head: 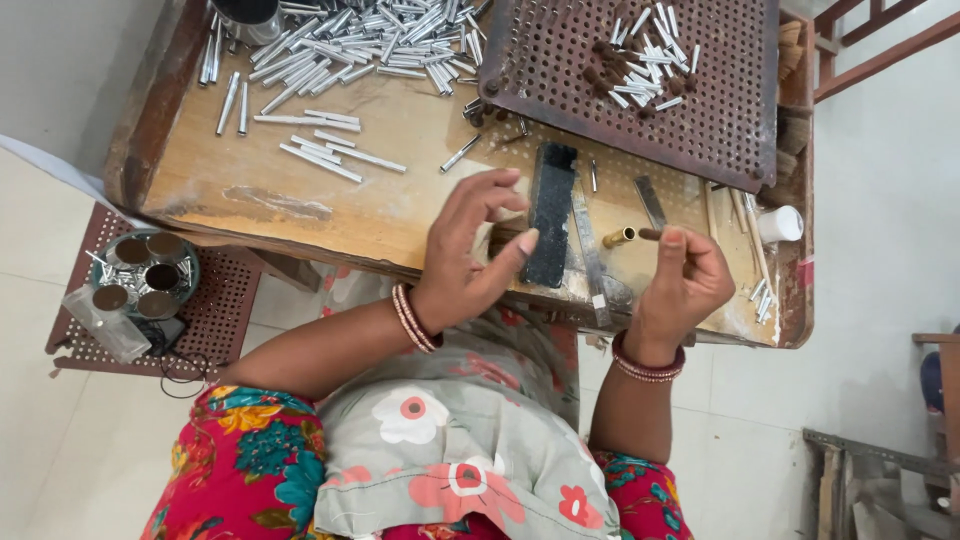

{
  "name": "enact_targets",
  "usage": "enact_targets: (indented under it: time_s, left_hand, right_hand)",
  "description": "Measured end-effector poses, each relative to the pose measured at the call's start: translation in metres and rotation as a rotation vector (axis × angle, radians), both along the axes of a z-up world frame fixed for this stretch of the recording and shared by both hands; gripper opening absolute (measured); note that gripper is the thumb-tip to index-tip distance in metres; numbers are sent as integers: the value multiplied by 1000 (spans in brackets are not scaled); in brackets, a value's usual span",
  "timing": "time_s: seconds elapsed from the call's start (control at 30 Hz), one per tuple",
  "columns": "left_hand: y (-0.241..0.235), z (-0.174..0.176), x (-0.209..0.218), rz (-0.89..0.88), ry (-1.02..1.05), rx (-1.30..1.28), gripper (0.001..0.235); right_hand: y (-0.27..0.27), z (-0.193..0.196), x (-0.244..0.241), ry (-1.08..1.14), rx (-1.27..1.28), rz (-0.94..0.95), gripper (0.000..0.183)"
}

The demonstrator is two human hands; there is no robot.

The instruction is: The person sits at a workbench and assembles small metal pen components by hand, picking up metal tubes, fitting parts into them, and placing finished pieces onto a perforated tray. They repeat this assembly cycle with parts taken from piles on the bench.

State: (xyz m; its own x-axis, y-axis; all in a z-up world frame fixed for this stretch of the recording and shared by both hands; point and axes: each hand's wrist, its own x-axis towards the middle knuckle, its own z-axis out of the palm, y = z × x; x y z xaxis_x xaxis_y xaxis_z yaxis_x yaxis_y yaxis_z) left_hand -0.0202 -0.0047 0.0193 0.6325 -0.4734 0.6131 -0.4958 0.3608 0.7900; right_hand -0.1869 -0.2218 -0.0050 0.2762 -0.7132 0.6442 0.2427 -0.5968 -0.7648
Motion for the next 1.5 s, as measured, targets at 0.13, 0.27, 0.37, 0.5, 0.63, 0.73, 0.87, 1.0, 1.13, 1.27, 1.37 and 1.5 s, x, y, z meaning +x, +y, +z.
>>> enact_targets:
  time_s: [0.13,0.27,0.37,0.5,0.63,0.73,0.87,1.0,1.13,1.27,1.37,1.5]
  left_hand:
    - [-14,17,-27,-89,-11,-32,30]
    - [-33,10,-50,-330,129,44,25]
    - [-41,4,-59,-422,150,60,23]
    - [-44,7,-64,-465,131,68,28]
    - [-47,3,-66,-416,72,89,27]
    - [-44,8,-64,-365,21,-5,25]
    - [-37,12,-64,-335,-50,75,24]
    - [-36,0,-71,-325,6,103,23]
    - [-31,-7,-61,-273,-11,44,24]
    - [-39,-8,7,-100,-406,358,16]
    - [-51,-19,114,305,-576,714,20]
    - [-52,-22,196,577,-754,924,9]
  right_hand:
    - [39,-9,-2,-239,162,148,25]
    - [64,-14,-9,-322,226,208,21]
    - [71,-13,-11,-302,204,190,23]
    - [75,-10,-9,-270,166,239,25]
    - [72,-9,-12,-229,83,261,29]
    - [77,14,-10,-177,167,407,37]
    - [61,-8,-28,12,-8,306,37]
    - [81,0,-21,154,-193,-31,25]
    - [86,-15,-7,39,-318,-20,30]
    - [72,-16,-5,-43,-277,19,37]
    - [57,-15,-14,-60,-257,-31,39]
    - [51,-11,-17,-25,-265,-63,39]
